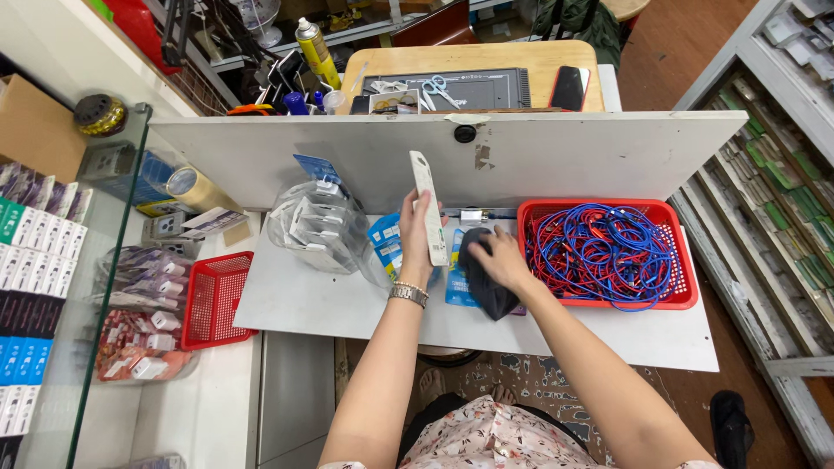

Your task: The person wipes the packaging of various electronic accessories, including chargers and cables, using a dark cloth. They handle items one by one, wiping the surfaces and then placing them into clear plastic containers or back onto the counter.

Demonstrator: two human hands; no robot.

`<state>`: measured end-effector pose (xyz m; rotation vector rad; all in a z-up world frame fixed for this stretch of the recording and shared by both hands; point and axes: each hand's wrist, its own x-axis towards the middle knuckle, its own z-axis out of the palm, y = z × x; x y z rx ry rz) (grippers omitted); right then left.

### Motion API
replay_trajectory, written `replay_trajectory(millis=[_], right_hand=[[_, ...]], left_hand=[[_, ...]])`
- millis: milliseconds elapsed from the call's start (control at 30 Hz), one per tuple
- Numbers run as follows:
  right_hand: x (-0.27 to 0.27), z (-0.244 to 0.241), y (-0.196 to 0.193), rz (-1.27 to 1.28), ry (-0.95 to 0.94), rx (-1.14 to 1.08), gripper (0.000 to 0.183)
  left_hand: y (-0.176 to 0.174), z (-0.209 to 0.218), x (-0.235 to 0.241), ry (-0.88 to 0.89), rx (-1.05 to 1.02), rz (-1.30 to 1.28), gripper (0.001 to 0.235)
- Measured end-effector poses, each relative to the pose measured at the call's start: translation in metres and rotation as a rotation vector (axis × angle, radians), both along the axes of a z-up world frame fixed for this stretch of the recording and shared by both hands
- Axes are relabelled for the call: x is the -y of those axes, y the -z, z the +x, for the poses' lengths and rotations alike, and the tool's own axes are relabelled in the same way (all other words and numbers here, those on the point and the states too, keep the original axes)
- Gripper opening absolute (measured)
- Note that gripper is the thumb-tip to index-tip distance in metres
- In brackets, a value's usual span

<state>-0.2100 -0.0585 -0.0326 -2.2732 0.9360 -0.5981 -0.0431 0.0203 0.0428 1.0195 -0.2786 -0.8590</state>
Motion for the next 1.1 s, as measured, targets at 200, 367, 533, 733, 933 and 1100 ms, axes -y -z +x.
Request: replay_trajectory(millis=[200, 367, 533, 733, 933, 1100], right_hand=[[0.026, 0.058, -0.084, 0.604, -0.033, 0.317, 0.055], [0.017, 0.093, -0.144, 0.103, -0.05, 0.448, 0.038], [0.015, 0.114, -0.149, 0.274, 0.065, 0.592, 0.032], [0.014, 0.124, -0.137, 0.218, 0.075, 0.552, 0.035], [0.025, 0.117, -0.151, 0.164, 0.131, 0.463, 0.022], [0.026, 0.137, -0.149, 0.279, -0.117, 0.764, 0.017]], left_hand=[[-0.024, -0.017, -0.027, -0.143, 1.145, 0.209, 0.07], [-0.02, 0.028, -0.051, -0.181, 1.059, 0.152, 0.083], [0.065, 0.107, -0.059, -0.188, 0.66, 0.686, 0.063], [0.159, 0.139, -0.028, 0.028, -0.044, 0.466, 0.06], [0.145, 0.134, -0.037, 0.112, -0.322, 0.335, 0.054], [0.117, 0.119, -0.038, 0.094, 0.04, 0.524, 0.045]])
